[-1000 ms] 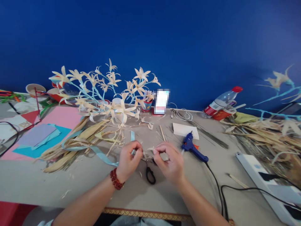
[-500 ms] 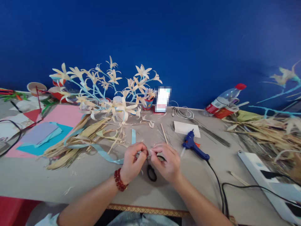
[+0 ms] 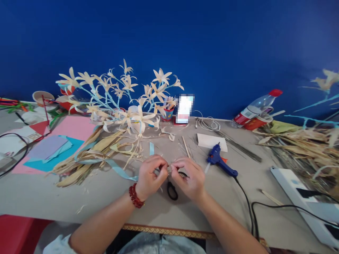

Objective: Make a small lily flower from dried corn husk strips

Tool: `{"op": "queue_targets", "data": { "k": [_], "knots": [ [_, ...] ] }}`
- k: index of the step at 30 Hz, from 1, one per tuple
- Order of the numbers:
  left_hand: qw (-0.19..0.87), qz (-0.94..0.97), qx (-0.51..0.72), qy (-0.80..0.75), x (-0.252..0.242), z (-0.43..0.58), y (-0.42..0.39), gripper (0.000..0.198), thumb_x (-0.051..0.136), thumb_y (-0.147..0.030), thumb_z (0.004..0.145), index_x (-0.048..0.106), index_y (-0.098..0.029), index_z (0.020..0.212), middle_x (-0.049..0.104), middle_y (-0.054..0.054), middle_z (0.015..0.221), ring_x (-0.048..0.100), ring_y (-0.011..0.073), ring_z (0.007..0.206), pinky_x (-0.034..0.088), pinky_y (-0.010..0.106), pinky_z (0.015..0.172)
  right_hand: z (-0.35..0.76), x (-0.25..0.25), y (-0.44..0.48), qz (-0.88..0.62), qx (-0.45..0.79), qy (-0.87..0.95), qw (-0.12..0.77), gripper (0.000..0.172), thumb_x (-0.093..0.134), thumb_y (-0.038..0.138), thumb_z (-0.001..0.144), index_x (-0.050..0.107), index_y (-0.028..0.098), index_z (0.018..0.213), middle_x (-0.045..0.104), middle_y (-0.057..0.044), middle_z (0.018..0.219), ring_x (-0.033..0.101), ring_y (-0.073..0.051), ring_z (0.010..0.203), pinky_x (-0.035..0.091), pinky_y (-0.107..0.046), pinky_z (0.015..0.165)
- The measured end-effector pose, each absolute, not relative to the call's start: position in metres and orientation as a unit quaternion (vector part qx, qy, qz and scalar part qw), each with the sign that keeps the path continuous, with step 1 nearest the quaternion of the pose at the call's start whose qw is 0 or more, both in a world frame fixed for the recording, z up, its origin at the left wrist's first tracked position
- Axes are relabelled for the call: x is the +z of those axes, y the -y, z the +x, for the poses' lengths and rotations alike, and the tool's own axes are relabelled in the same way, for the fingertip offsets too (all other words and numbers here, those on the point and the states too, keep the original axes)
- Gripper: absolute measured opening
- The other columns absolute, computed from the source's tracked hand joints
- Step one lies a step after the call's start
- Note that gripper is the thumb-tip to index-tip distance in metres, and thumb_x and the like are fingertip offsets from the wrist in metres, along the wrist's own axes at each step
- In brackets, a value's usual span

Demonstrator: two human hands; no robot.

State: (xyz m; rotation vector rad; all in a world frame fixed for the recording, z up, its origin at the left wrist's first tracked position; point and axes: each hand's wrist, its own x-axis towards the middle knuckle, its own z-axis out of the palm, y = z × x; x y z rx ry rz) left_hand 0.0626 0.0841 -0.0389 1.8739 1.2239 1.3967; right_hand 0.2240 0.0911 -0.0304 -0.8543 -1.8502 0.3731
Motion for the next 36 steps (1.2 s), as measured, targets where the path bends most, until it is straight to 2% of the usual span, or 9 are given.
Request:
{"op": "queue_targets", "data": {
  "k": [4,8,15,18,27,32,36],
  "knots": [
    [0.227,0.662,0.526,-0.483,-0.038,0.057,-0.087,0.016,0.051,-0.01,0.082,0.059,-0.018,0.07,0.06,0.001,0.066,0.056,0.0154,0.066,0.041,0.027,0.064,0.229,-0.024,-0.092,-0.376,0.154,0.722,0.56,0.016,0.062,0.006,0.08,0.059,0.022,0.08,0.062,-0.001,0.072,0.062,-0.017,0.07,0.049,-0.029,0.067],
    [0.262,0.688,0.53,-0.421,-0.033,0.059,-0.083,0.009,0.052,-0.017,0.085,0.061,-0.018,0.083,0.062,0.003,0.076,0.057,0.0167,0.071,0.044,0.029,0.067,0.227,-0.025,-0.091,-0.374,0.196,0.729,0.539,0.014,0.061,0.008,0.082,0.059,0.022,0.08,0.064,-0.001,0.073,0.062,-0.016,0.071,0.049,-0.029,0.067],
    [0.242,0.708,0.514,-0.419,-0.035,0.063,-0.081,0.015,0.05,-0.012,0.086,0.057,-0.019,0.075,0.059,0.003,0.07,0.054,0.0159,0.067,0.042,0.029,0.064,0.222,-0.028,-0.092,-0.377,0.26,0.753,0.472,0.01,0.059,0.013,0.085,0.06,0.021,0.09,0.065,-0.002,0.081,0.061,-0.016,0.072,0.049,-0.028,0.066],
    [0.213,0.724,0.505,-0.419,-0.035,0.063,-0.081,0.013,0.051,-0.012,0.084,0.056,-0.019,0.074,0.059,0.003,0.07,0.054,0.0166,0.068,0.043,0.031,0.066,0.222,-0.027,-0.092,-0.38,0.281,0.756,0.453,0.007,0.058,0.015,0.084,0.06,0.021,0.088,0.065,-0.002,0.08,0.061,-0.015,0.07,0.048,-0.027,0.065],
    [0.165,0.738,0.483,-0.442,-0.036,0.063,-0.081,0.014,0.052,-0.012,0.082,0.054,-0.02,0.072,0.058,0.002,0.067,0.053,0.0175,0.068,0.043,0.032,0.068,0.225,-0.025,-0.096,-0.418,0.238,0.762,0.434,0.007,0.06,0.014,0.081,0.062,0.02,0.079,0.067,-0.001,0.073,0.062,-0.014,0.066,0.048,-0.024,0.063],
    [0.177,0.72,0.49,-0.457,-0.035,0.062,-0.081,0.016,0.051,-0.013,0.083,0.053,-0.02,0.069,0.057,0.001,0.065,0.053,0.0167,0.066,0.042,0.031,0.066,0.232,-0.021,-0.1,-0.449,0.19,0.748,0.451,0.009,0.058,0.014,0.082,0.061,0.021,0.077,0.067,-0.001,0.074,0.064,-0.015,0.066,0.049,-0.025,0.064],
    [0.19,0.708,0.49,-0.472,-0.033,0.061,-0.081,0.017,0.05,-0.014,0.083,0.053,-0.02,0.067,0.057,0.001,0.065,0.052,0.0164,0.064,0.041,0.03,0.064,0.232,-0.017,-0.1,-0.442,0.25,0.735,0.449,0.009,0.06,0.017,0.081,0.061,0.02,0.089,0.068,-0.003,0.084,0.066,-0.016,0.07,0.053,-0.027,0.067]
  ]
}}
